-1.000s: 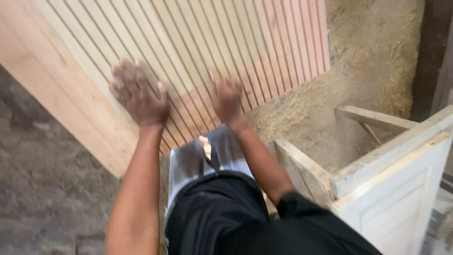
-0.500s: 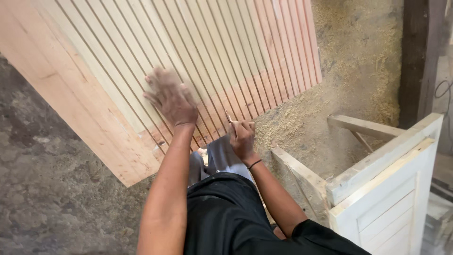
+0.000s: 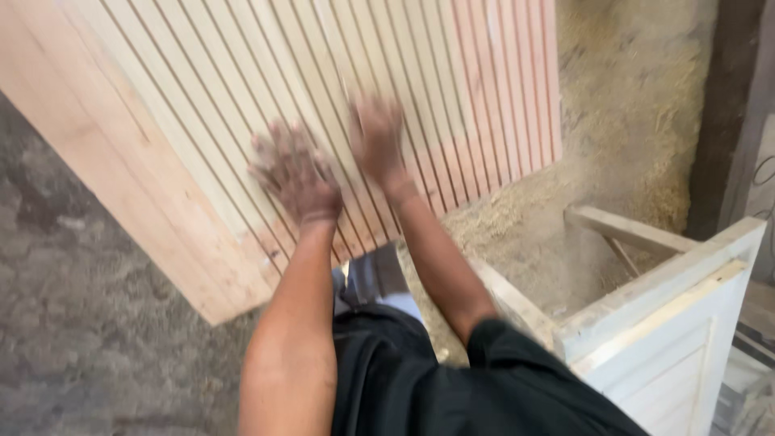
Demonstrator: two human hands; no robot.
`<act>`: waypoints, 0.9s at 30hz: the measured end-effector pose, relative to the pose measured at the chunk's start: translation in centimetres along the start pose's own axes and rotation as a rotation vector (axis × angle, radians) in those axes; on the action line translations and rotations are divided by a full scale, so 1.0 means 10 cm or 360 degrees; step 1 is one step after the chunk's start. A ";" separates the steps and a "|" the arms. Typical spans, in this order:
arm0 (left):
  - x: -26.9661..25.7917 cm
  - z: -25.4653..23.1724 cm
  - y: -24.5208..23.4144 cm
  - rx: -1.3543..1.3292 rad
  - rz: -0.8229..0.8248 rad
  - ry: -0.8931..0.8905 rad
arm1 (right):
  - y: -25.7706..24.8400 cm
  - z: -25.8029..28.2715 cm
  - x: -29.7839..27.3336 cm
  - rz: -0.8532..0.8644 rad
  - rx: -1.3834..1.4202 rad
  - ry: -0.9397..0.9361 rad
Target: The person sands a large wooden panel with vertical slats using a sanding block. They move the block back and forth along the grain, covering the surface systematically. A second person briefly assists by sanding a different section of the same panel.
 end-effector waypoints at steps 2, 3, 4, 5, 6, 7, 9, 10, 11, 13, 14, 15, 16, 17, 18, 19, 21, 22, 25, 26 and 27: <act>-0.02 0.00 0.01 0.0023 0.0072 -0.0032 | -0.23 -0.04 -0.73 0.0128 0.0091 0.0172; -0.10 0.00 0.00 0.0010 0.0063 -0.0017 | -0.37 -0.05 -1.20 0.0227 0.0122 0.0286; -0.16 -0.01 0.00 -0.0003 0.0053 -0.0002 | -0.49 -0.11 -1.59 0.0317 0.0018 0.0430; -0.17 0.00 0.00 -0.0012 0.0037 0.0022 | -0.59 -0.12 -1.89 0.0284 -0.0014 0.0416; -0.23 0.00 0.00 -0.0007 0.0060 0.0008 | -0.68 -0.13 -2.11 0.0250 -0.0045 0.0401; -0.17 0.01 0.00 -0.0002 0.0058 0.0006 | -0.64 -0.19 -2.14 0.0236 -0.0040 0.0377; -0.09 -0.01 0.00 0.0016 0.0054 0.0005 | -0.50 -0.28 -1.88 0.0201 -0.0032 0.0330; -0.06 -0.03 0.00 0.0029 0.0053 0.0005 | -0.39 -0.30 -1.62 0.0174 0.0018 0.0275; -0.09 -0.03 -0.01 0.0047 0.0054 -0.0019 | -0.27 -0.31 -1.30 0.0168 0.0079 0.0212; -0.13 -0.02 0.00 0.0090 0.0045 -0.0018 | 0.01 -0.28 -0.58 -0.0024 0.0023 0.0047; -0.19 -0.02 -0.01 0.0114 0.0046 -0.0026 | 0.17 -0.28 -0.24 -0.0069 0.0012 0.0095; -0.17 0.00 0.01 0.0098 0.0048 -0.0039 | 0.37 -0.29 0.17 -0.0097 0.0061 0.0072; -0.15 0.01 0.03 0.0083 0.0050 -0.0052 | 0.55 -0.33 0.52 -0.0076 0.0078 0.0121; -0.11 0.01 0.05 0.0064 0.0057 -0.0059 | 0.66 -0.36 0.83 -0.0153 0.0104 0.0095; -0.06 0.00 0.06 0.0075 0.0030 -0.0054 | 0.74 -0.38 1.05 -0.0160 0.0103 0.0058; -0.12 -0.02 0.05 0.0084 0.0032 -0.0059 | 0.75 -0.39 1.09 -0.0142 0.0096 0.0037; -0.16 -0.01 0.05 0.0110 0.0035 -0.0063 | 0.69 -0.37 0.98 -0.0088 0.0096 0.0043; -0.19 0.00 0.04 0.0127 0.0037 -0.0062 | 0.62 -0.33 0.80 -0.0057 0.0105 0.0037; -0.09 0.02 0.08 0.0103 0.0029 -0.0082 | 0.24 -0.26 0.08 -0.0007 0.0119 -0.0009; -0.06 0.05 0.10 0.0087 0.0038 -0.0106 | 0.14 -0.26 -0.21 0.0091 0.0124 0.0066; -0.10 0.05 0.11 0.0089 0.0026 -0.0093 | 0.04 -0.26 -0.52 0.0198 0.0125 0.0166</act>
Point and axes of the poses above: each hand's wrist, its own x-axis towards the middle knuckle, its own y-axis out of the palm, z = x × y, the point moved 4 cm from there along x, towards the middle knuckle, and after that the axes turned 5 degrees about y, right-handed, at the moved point
